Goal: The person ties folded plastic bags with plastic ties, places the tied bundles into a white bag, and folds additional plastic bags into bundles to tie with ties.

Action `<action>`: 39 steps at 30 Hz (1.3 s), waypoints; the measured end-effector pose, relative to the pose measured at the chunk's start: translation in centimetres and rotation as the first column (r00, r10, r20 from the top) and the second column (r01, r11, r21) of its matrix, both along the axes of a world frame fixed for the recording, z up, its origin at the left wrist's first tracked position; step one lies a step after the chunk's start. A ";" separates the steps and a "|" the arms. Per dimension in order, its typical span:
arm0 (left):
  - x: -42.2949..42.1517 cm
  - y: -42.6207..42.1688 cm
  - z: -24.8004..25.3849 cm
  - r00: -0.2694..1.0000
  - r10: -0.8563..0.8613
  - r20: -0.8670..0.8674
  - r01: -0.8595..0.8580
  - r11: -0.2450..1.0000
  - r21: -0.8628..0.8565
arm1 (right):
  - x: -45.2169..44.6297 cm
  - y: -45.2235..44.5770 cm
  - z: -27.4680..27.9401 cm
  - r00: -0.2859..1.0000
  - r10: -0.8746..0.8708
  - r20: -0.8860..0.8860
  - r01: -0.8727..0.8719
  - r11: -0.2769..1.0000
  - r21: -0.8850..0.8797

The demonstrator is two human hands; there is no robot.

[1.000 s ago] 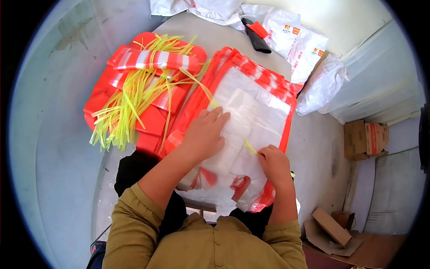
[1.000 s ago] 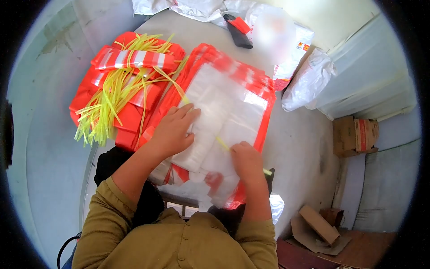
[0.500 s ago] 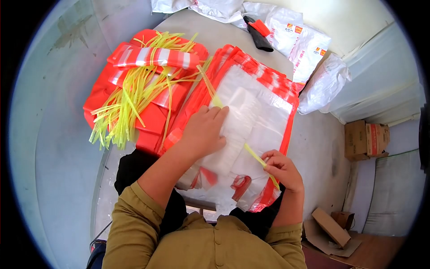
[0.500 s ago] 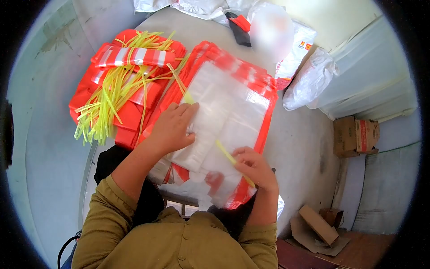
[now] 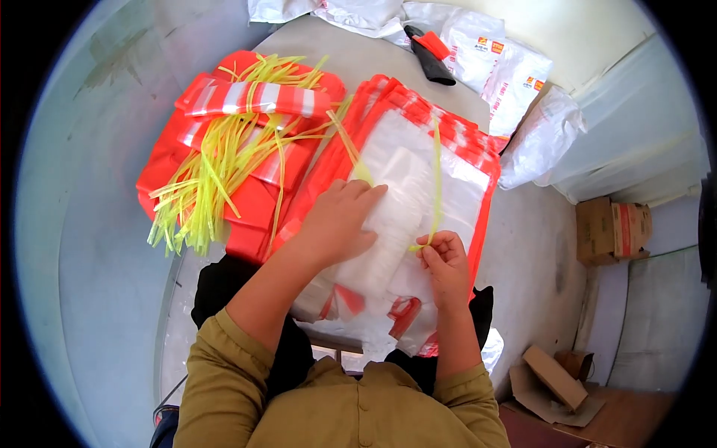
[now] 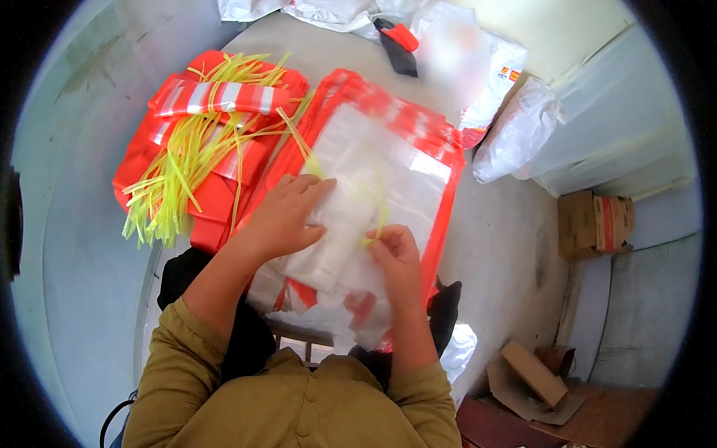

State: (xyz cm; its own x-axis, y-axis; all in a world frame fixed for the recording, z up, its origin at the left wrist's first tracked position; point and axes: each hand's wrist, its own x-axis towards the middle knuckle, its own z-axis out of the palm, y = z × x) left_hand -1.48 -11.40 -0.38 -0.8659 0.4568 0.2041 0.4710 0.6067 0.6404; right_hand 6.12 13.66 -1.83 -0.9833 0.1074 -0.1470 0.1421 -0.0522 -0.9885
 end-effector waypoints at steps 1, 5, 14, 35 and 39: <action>0.0 0.0 0.0 1.000 -0.009 0.016 0.009 1.000 -0.001 | -0.1 -0.1 -0.3 0.999 -0.032 -0.003 0.032 0.999 -0.012; 0.6 0.1 0.4 0.999 0.000 0.032 0.002 0.997 -0.074 | -1.0 -0.9 0.2 0.989 -0.147 0.030 0.147 0.989 0.020; 1.5 0.4 0.4 0.998 -0.058 0.033 0.062 0.988 -0.138 | -0.7 1.8 -0.1 0.990 -0.137 -0.021 0.138 0.989 0.059; -2.3 -1.3 -1.4 0.889 0.237 -0.391 -0.319 0.934 -0.159 | -3.7 -6.1 2.6 0.926 0.307 -0.218 -0.044 0.663 0.747; -3.0 -1.6 -2.0 0.841 0.227 -0.492 -0.295 0.953 -0.064 | -4.1 -6.2 1.7 0.912 0.315 -0.263 -0.004 0.648 0.761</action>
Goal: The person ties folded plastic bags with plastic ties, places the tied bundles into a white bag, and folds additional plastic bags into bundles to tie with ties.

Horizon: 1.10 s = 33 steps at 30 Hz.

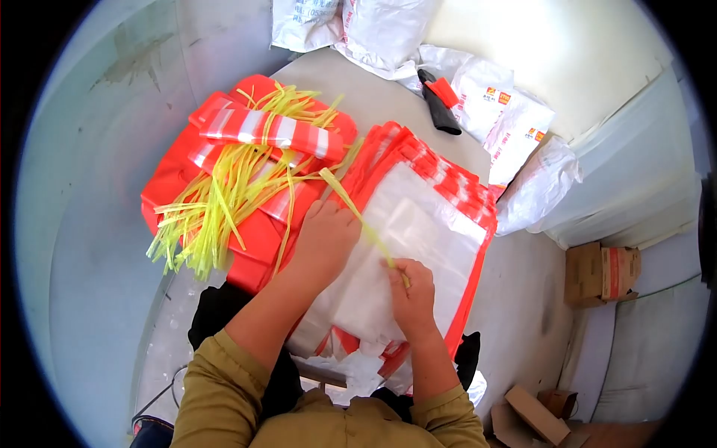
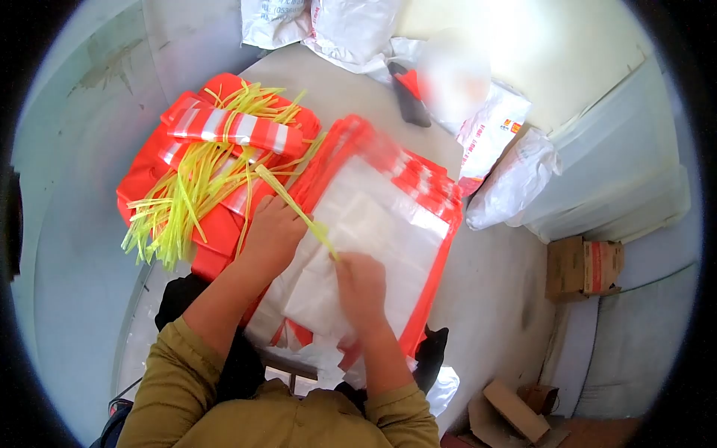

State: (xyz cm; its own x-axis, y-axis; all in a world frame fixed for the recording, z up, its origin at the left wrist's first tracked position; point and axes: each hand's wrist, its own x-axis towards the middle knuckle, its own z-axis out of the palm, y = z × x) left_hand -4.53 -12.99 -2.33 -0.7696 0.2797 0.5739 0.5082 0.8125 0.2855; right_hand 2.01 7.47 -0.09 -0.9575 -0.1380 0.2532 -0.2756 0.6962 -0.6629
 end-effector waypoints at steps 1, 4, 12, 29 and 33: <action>-0.2 -0.2 -0.2 1.000 -0.025 0.017 0.025 1.000 0.003 | -0.1 -0.1 -0.2 1.000 -0.004 -0.016 0.004 1.000 0.000; 0.8 -1.2 0.4 0.993 -0.022 0.119 0.027 0.999 -0.039 | -0.6 0.0 -1.1 0.997 0.014 -0.075 -0.014 1.000 0.000; 3.7 -3.5 2.3 0.917 -0.159 0.365 0.094 0.977 0.190 | -1.0 -0.4 -1.1 0.998 -0.036 0.046 0.040 0.996 -0.075; 4.7 1.7 6.2 0.842 -0.535 0.067 0.469 0.788 0.398 | -1.2 -1.8 -0.7 0.966 0.002 -0.260 -0.080 0.953 -0.293; 3.7 3.1 4.4 0.937 -0.349 -0.013 0.317 0.834 0.452 | -1.4 -0.7 -1.4 0.986 0.032 -0.161 -0.079 0.951 -0.299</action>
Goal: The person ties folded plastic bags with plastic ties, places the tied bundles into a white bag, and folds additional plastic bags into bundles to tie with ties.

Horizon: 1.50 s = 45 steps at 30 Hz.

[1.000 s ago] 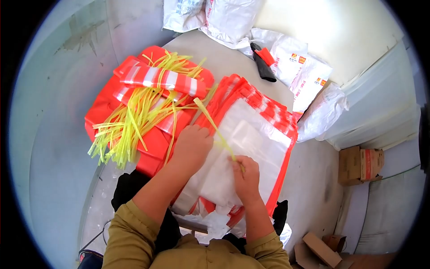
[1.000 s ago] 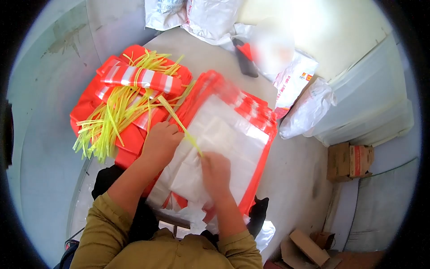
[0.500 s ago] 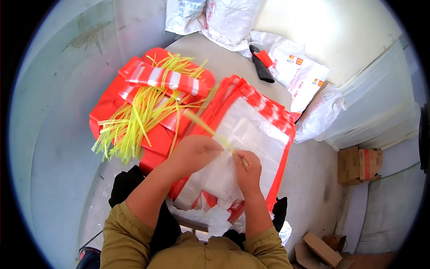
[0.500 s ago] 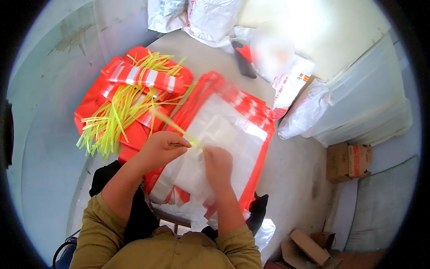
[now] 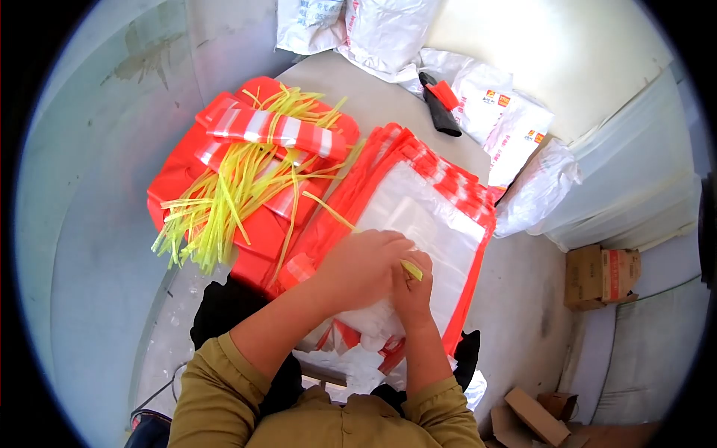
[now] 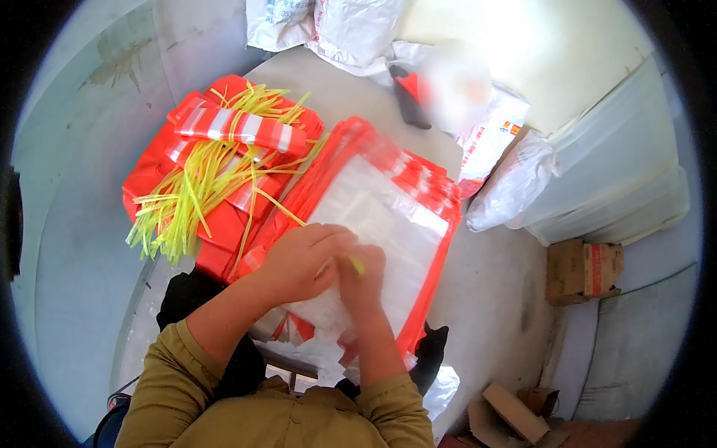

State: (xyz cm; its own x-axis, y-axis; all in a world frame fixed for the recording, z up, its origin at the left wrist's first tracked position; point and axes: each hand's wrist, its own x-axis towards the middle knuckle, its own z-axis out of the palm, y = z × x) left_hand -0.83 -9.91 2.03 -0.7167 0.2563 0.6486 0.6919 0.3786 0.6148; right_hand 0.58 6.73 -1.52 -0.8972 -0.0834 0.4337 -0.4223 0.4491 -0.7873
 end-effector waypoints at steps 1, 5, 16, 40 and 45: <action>-0.4 0.5 -0.8 0.995 0.092 -0.033 -0.092 0.996 -0.007 | 0.0 0.3 -0.1 0.998 -0.011 -0.060 0.016 0.996 0.084; -0.7 0.0 -2.0 0.997 0.079 0.017 -0.069 0.937 -0.341 | 0.1 2.2 -1.4 0.993 -0.018 0.114 -0.009 0.972 0.234; -1.3 1.0 -2.4 0.989 0.149 -0.001 -0.142 0.942 -0.305 | 0.9 2.0 0.8 0.962 0.042 -0.271 0.094 0.877 0.471; -0.6 -0.2 -1.9 0.956 0.081 0.281 -0.028 0.982 -0.189 | -0.3 1.4 3.2 0.986 0.000 -0.168 0.078 0.886 0.458; -1.0 -1.2 -2.7 0.941 0.228 0.252 -0.147 0.941 -0.305 | 0.1 2.0 1.7 0.974 -0.040 -0.225 0.150 0.855 0.497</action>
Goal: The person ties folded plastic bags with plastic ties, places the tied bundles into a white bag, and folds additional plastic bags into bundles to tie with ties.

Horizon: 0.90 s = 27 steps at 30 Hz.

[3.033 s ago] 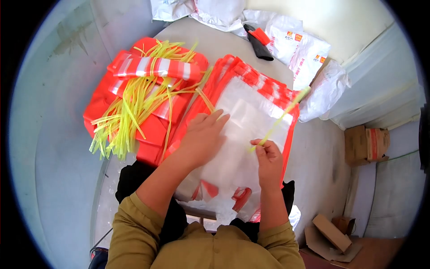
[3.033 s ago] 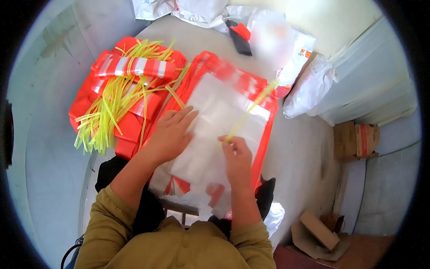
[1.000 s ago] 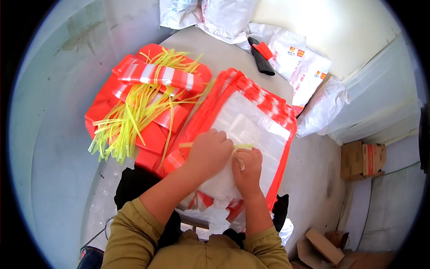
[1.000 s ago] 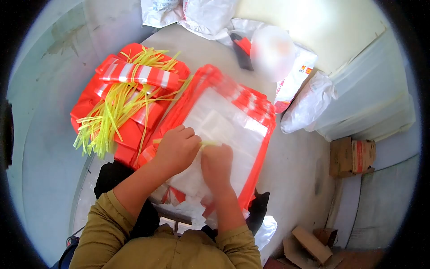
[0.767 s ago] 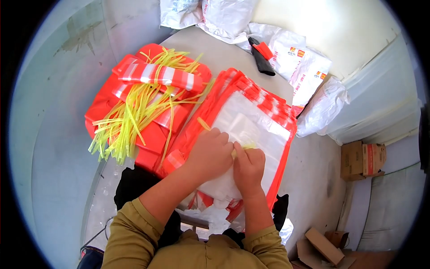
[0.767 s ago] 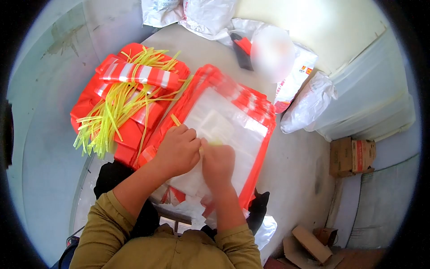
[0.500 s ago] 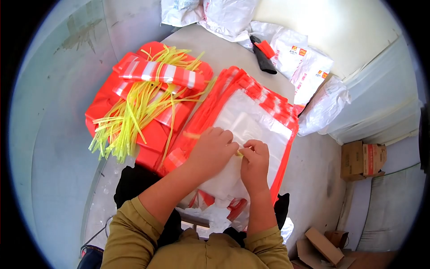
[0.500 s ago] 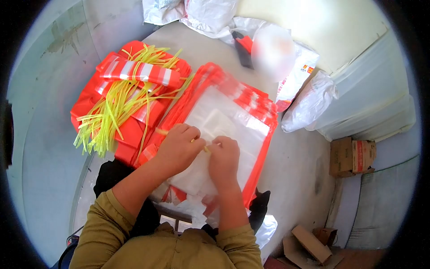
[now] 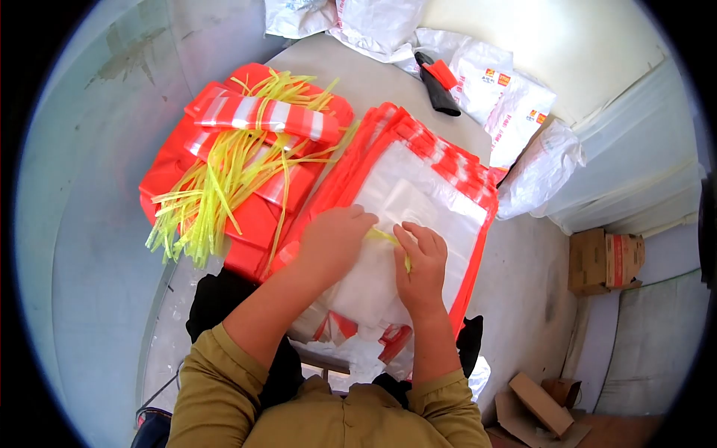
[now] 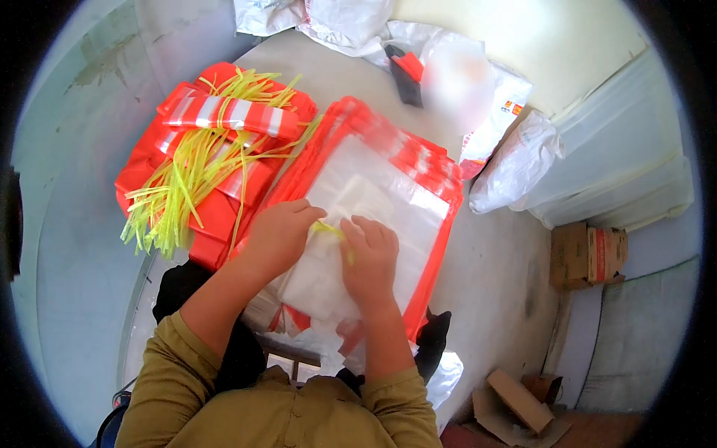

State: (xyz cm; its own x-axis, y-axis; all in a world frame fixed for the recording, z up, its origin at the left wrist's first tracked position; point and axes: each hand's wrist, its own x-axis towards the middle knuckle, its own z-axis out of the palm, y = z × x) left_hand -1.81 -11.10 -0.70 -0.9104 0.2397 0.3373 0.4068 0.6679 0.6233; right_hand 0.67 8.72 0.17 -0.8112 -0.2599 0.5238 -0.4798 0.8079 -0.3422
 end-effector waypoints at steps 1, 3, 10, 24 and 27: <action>-0.1 -0.3 -0.2 1.000 0.030 0.001 -0.030 0.999 -0.028 | 0.3 0.5 -0.8 1.000 -0.017 0.007 0.017 1.000 0.010; -0.5 -0.9 0.0 0.998 0.044 0.046 -0.039 0.995 -0.094 | 0.8 1.3 -2.1 0.999 -0.050 0.006 0.050 0.998 0.028; -0.7 -1.2 -0.2 1.000 0.021 0.017 -0.018 0.991 -0.130 | 1.6 1.4 -2.4 0.995 -0.097 0.023 0.096 0.995 0.038; -0.7 -0.8 -1.2 0.994 0.111 -0.017 -0.113 0.979 -0.169 | 1.8 1.2 0.1 0.995 -0.099 -0.012 0.100 0.984 0.150; -0.7 -0.7 -1.2 0.992 0.122 -0.028 -0.125 0.972 -0.200 | 1.5 1.1 0.9 0.997 -0.073 0.001 0.072 0.981 0.182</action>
